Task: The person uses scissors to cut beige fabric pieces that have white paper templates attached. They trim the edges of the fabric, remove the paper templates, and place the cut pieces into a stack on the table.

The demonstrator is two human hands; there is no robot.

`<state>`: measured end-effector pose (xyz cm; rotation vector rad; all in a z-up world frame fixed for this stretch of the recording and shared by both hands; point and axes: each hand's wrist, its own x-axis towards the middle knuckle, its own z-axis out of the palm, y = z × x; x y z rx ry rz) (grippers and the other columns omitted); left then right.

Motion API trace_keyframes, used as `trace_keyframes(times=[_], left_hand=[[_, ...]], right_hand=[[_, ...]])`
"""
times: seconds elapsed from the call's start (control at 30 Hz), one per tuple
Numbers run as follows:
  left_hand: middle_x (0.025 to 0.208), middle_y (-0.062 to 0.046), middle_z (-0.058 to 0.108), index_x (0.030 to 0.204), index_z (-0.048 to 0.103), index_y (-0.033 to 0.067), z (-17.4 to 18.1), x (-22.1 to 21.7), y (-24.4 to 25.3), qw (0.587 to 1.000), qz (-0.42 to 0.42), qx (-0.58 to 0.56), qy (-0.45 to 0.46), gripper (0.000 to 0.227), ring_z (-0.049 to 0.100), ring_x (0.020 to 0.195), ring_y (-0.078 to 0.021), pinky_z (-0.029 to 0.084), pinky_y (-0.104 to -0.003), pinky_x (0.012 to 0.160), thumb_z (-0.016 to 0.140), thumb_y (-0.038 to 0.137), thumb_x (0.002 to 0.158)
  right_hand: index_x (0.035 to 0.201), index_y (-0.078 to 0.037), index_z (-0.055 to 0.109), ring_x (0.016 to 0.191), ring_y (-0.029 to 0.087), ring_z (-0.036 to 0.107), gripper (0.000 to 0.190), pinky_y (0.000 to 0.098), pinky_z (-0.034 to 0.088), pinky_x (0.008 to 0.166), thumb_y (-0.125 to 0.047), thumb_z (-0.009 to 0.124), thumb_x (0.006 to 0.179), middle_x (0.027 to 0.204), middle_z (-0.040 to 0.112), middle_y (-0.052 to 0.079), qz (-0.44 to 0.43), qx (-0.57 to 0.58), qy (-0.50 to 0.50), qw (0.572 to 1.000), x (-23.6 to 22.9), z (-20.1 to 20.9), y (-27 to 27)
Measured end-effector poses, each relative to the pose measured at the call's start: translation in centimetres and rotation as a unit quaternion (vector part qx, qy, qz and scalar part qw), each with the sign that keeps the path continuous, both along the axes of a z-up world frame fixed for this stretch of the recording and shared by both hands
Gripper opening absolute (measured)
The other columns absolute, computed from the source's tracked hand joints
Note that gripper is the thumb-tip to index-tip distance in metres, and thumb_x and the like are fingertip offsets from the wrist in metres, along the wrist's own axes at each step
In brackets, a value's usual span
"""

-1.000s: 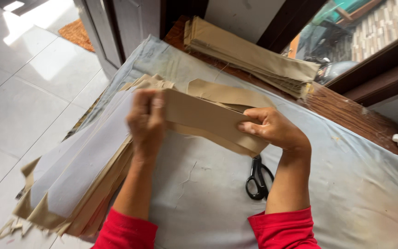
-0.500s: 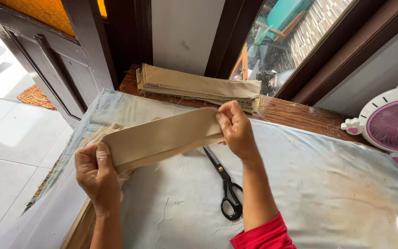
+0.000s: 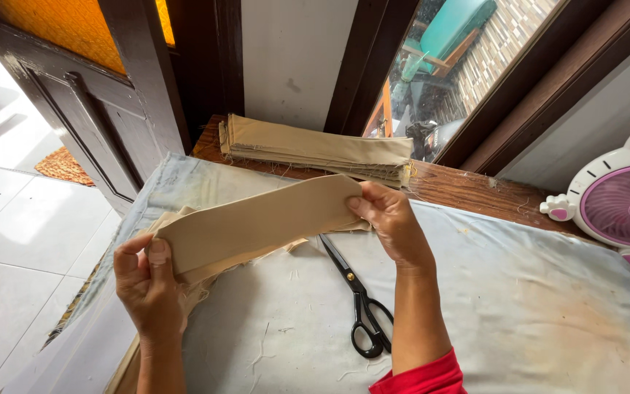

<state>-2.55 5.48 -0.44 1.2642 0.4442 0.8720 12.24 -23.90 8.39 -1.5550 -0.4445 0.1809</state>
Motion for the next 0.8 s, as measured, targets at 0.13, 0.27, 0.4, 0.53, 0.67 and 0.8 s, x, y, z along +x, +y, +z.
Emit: trace_keyframes(times=[0.13,0.27,0.4,0.53,0.67,0.8], left_hand=[[0.080,0.002,0.055,0.113,0.055,0.0247,-0.9,0.4,0.0,0.999,-0.042,0.025,-0.013,0.008,0.049,0.062,-0.0072,0.045,-0.024,0.040,0.058,0.029,0.107],[0.107,-0.001,0.065,0.111,0.065,0.0158,-0.6,0.4,-0.4,0.995,-0.022,0.094,0.029,0.023,0.058,0.092,-0.0112,0.049,-0.024,0.077,0.076,0.020,0.091],[0.064,0.004,0.055,0.105,0.071,0.0230,0.7,-0.1,-1.1,0.971,0.013,0.154,0.184,0.014,0.044,0.061,-0.0094,0.039,-0.028,0.055,0.071,0.033,0.096],[0.068,-0.012,0.067,0.120,0.070,0.0153,-0.4,0.6,-0.1,0.992,-0.104,0.058,0.046,0.024,0.052,0.057,-0.0114,0.051,-0.025,0.051,0.072,0.019,0.097],[0.079,-0.020,0.073,0.132,0.065,0.0061,1.5,-0.3,0.4,0.981,-0.192,0.001,0.021,0.051,0.060,0.063,-0.0135,0.054,-0.024,0.057,0.081,0.010,0.084],[0.102,-0.030,0.077,0.136,0.065,0.0057,3.5,-1.2,-0.2,0.961,-0.271,0.030,0.053,0.056,0.074,0.082,-0.0336,0.064,-0.050,0.074,0.078,0.012,0.082]], right_hand=[[0.106,-0.005,0.078,0.094,0.013,0.063,0.018,0.0247,0.046,0.083,-0.013,0.068,0.093,0.101,0.075,0.003,-0.043,-0.013,-0.072,0.996,-0.3,0.7,0.8],[0.100,-0.009,0.077,0.088,0.008,0.063,0.010,0.0203,0.047,0.079,-0.008,0.069,0.094,0.092,0.074,0.000,-0.093,-0.041,-0.150,0.983,-0.4,0.6,1.2],[0.104,-0.011,0.072,0.089,0.011,0.064,0.010,0.0243,0.050,0.083,-0.013,0.062,0.100,0.097,0.073,-0.002,-0.196,-0.131,-0.285,0.929,-0.9,0.1,2.5],[0.105,-0.006,0.072,0.094,0.018,0.064,0.011,0.0381,0.051,0.091,-0.010,0.063,0.102,0.096,0.073,0.012,-0.152,-0.094,-0.269,0.946,1.8,-2.7,1.2],[0.122,-0.002,0.060,0.080,0.013,0.071,0.036,0.0307,0.062,0.076,-0.005,0.073,0.088,0.094,0.072,0.007,-0.013,0.031,-0.036,0.999,0.9,-1.1,-0.4],[0.115,0.003,0.072,0.084,0.014,0.074,0.033,0.0330,0.064,0.077,0.002,0.075,0.083,0.093,0.076,0.010,-0.014,0.023,-0.045,0.999,0.9,-1.3,-1.0]])
